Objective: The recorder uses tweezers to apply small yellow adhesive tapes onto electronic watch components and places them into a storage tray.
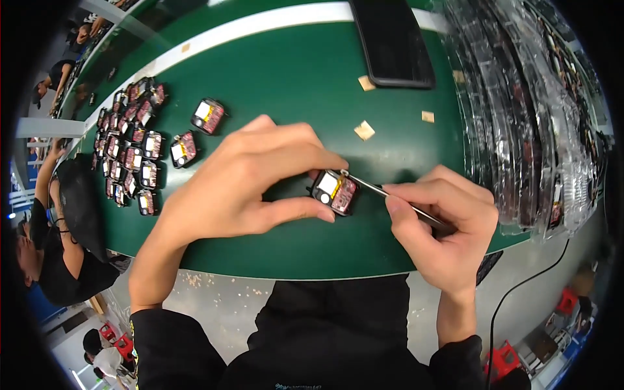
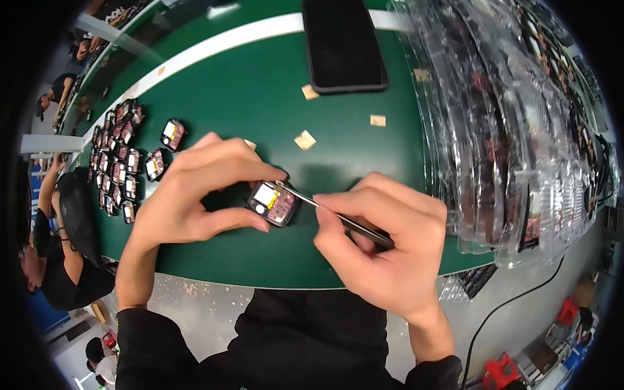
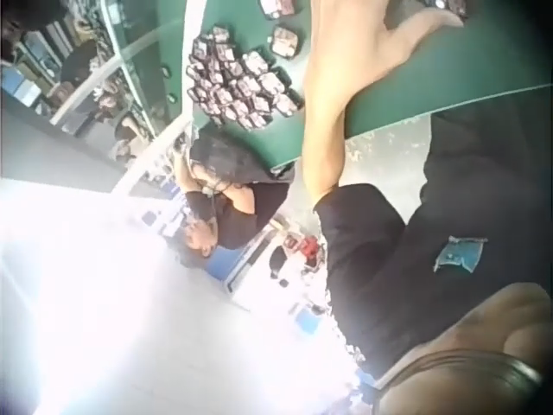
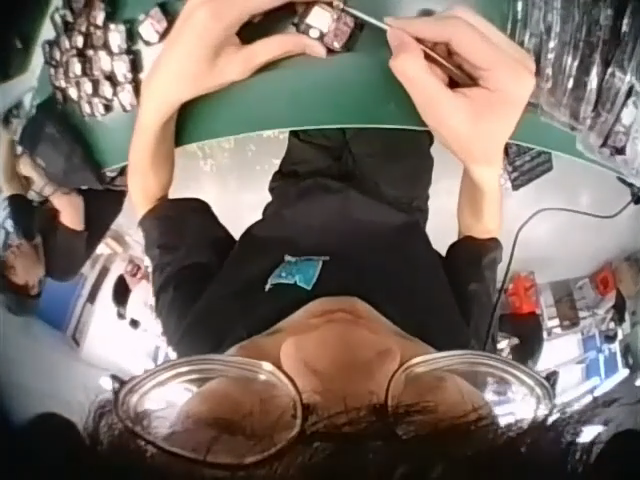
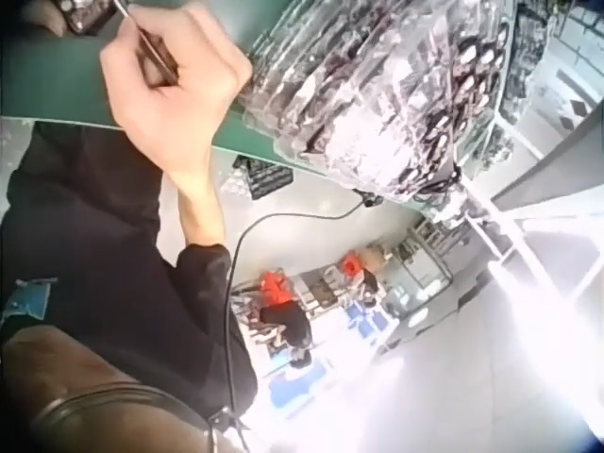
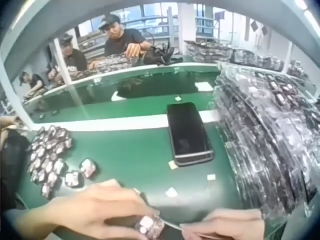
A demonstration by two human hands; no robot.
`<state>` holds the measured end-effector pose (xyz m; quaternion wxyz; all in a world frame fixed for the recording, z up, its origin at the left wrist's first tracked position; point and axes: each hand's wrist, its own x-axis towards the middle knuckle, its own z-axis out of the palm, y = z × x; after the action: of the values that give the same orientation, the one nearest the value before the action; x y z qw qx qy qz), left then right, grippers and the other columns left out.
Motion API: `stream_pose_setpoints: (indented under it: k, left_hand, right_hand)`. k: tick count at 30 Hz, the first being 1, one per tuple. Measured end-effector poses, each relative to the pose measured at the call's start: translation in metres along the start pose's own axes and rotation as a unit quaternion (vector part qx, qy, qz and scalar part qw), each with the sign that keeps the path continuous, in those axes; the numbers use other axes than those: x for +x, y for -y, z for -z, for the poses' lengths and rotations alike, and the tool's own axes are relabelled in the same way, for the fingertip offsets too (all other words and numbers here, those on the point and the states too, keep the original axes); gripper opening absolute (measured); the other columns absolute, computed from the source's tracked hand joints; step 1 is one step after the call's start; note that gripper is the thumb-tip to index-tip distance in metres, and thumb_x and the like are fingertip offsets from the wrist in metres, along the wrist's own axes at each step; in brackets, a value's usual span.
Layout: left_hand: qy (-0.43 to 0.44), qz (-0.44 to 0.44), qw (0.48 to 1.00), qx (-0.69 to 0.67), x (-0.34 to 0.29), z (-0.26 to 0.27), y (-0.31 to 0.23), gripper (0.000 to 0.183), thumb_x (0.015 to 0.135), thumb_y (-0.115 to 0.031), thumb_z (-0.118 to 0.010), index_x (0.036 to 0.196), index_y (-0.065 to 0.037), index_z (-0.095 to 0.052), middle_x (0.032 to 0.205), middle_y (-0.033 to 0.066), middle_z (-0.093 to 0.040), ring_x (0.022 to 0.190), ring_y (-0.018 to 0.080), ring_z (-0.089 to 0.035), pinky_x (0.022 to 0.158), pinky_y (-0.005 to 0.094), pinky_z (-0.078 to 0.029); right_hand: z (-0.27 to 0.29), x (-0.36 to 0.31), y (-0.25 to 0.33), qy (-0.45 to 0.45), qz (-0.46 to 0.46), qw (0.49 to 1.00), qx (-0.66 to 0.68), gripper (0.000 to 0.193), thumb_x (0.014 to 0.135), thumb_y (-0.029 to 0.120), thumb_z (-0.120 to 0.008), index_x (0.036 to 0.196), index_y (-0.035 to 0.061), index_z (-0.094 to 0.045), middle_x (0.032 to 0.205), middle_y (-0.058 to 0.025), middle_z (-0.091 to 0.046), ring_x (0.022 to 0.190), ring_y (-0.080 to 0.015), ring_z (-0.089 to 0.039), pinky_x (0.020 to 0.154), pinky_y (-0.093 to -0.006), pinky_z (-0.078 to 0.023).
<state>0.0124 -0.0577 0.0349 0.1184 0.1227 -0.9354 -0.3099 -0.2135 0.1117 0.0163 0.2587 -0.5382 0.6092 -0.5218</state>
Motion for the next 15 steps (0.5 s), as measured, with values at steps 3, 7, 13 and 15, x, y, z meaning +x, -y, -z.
stream_pose_setpoints:
  k: [3,7,13,15]
  left_hand:
    - [-0.002,0.008,1.0,-0.019,0.0023,-0.0009,0.0007,0.06,0.071,-0.031,-0.099,0.12,-0.001,-0.081,0.099,0.0082,-0.075,0.095,0.0271,-0.068,0.088,0.0372,-0.046]
    - [-0.006,0.006,1.0,-0.018,0.0035,-0.0039,0.0033,0.06,0.07,-0.031,-0.099,0.118,-0.001,-0.082,0.097,0.0089,-0.075,0.093,0.0272,-0.068,0.088,0.0377,-0.046]
    - [0.002,0.014,1.0,-0.009,0.0023,-0.0012,0.0013,0.061,0.068,-0.032,-0.099,0.119,-0.001,-0.083,0.096,0.0092,-0.075,0.094,0.0279,-0.069,0.088,0.0377,-0.047]
    - [-0.006,0.007,1.0,-0.006,0.0019,-0.0027,0.0036,0.061,0.068,-0.032,-0.1,0.118,-0.001,-0.083,0.096,0.0086,-0.075,0.09,0.0256,-0.067,0.085,0.0366,-0.046]
  right_hand:
    - [-0.0026,0.0032,-0.0018,0.021,0.011,0.999,-0.029,0.015,0.081,-0.01,-0.08,0.094,-0.0038,-0.082,0.071,-0.0026,-0.063,0.053,-0.0049,-0.048,0.049,-0.0237,-0.032]
    - [-0.0069,0.0044,-0.0064,0.011,0.052,0.998,-0.04,0.015,0.078,-0.009,-0.081,0.091,-0.001,-0.08,0.068,-0.0022,-0.061,0.047,-0.0072,-0.044,0.045,-0.0266,-0.03]
    - [-0.0078,0.0037,-0.0026,0.02,0.032,0.998,-0.058,0.016,0.081,-0.01,-0.081,0.096,-0.0039,-0.083,0.071,-0.0009,-0.063,0.053,-0.0009,-0.045,0.049,-0.0217,-0.029]
    - [-0.007,0.0031,-0.0027,0.013,0.037,0.997,-0.064,0.017,0.08,-0.01,-0.081,0.096,-0.0034,-0.084,0.072,-0.0008,-0.064,0.053,-0.0011,-0.045,0.049,-0.0218,-0.029]
